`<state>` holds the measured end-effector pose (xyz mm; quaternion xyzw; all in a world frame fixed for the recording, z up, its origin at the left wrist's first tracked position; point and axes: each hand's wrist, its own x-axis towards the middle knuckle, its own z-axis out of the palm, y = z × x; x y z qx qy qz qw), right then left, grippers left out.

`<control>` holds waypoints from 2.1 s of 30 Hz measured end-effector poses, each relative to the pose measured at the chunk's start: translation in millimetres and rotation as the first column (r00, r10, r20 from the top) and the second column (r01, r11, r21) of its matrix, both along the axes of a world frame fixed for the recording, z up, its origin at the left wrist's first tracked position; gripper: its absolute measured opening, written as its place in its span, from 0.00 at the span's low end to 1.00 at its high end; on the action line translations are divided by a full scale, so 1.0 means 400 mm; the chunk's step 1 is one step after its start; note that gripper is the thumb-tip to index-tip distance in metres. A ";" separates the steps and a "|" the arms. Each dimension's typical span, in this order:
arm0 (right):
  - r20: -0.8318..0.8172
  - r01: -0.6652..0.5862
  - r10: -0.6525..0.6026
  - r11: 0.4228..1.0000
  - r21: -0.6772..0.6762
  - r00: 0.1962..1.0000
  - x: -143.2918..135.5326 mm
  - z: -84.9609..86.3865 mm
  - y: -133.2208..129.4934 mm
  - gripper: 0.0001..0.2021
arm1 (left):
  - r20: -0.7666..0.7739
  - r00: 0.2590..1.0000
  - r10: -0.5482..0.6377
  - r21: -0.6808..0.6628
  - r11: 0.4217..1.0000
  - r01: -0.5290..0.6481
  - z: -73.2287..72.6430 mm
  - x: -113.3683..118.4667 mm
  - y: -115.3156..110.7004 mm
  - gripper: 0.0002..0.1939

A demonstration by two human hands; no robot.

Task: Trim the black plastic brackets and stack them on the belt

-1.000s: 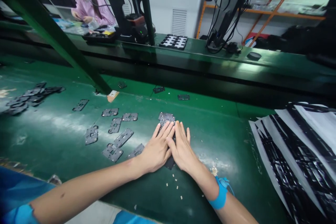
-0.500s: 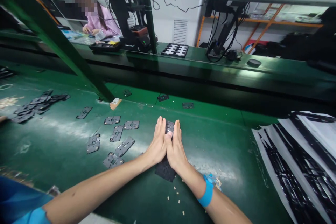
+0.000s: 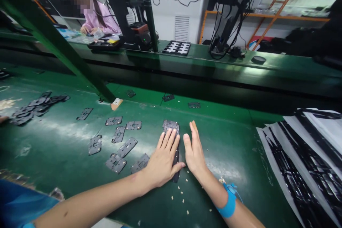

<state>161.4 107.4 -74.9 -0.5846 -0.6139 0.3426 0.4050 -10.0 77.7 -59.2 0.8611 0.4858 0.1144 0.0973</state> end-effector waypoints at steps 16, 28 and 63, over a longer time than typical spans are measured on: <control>0.543 -0.003 -0.116 0.977 0.214 0.832 0.170 -0.035 0.445 0.22 | -0.084 0.987 0.139 0.021 0.990 -0.137 -0.018 0.010 0.086 0.46; 0.655 -0.135 0.038 0.986 0.099 0.755 0.235 -0.001 0.532 0.18 | -0.031 0.997 0.073 -0.036 0.997 -0.074 -0.006 -0.013 0.233 0.45; 0.088 0.307 -0.355 0.888 0.342 0.931 0.206 0.138 -0.302 0.06 | -0.044 0.994 -0.104 0.028 0.994 0.105 0.000 -0.147 -0.221 0.43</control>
